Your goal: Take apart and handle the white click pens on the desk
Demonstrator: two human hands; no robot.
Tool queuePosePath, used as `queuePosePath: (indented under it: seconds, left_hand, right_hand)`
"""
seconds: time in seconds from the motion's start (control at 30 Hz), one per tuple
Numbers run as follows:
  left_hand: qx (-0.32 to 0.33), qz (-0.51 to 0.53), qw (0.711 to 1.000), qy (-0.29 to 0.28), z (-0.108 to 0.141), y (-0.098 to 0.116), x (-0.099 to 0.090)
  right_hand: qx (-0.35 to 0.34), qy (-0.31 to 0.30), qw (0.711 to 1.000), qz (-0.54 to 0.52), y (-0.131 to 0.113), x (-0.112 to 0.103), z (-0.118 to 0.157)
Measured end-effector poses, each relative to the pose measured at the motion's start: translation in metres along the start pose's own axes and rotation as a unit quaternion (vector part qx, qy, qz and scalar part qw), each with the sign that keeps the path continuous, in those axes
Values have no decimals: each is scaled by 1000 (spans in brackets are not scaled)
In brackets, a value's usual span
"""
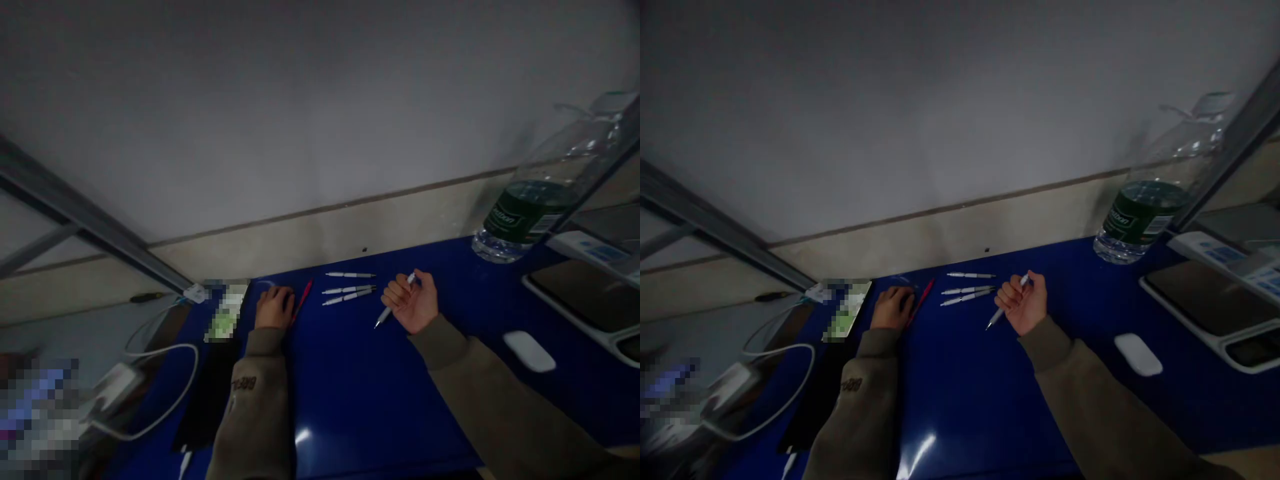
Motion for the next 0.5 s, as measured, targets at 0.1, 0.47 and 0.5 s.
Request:
queuePosePath:
  seconds: [0.1, 0.47, 0.5]
  left_hand:
    - [5, -2, 1000, 6, 0, -1, 1]
    - [12, -29, 999, 22, 1, 0, 2]
    - [12, -30, 999, 22, 1, 0, 2]
  right_hand:
    - [2, 1, 1000, 6, 0, -1, -1]
    - [-3, -10, 1000, 26, 0, -2, -2]
    - [-3, -8, 1000, 26, 0, -2, -2]
Point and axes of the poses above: each hand's wrist, its own z-axis away from the middle knuckle, its own x-axis out of the palm, y = z × x, the point moved 5 cm from there along -z, towards the middle knuckle, and after that the axes turned 6 degrees about -x, right-handed, at the moved point
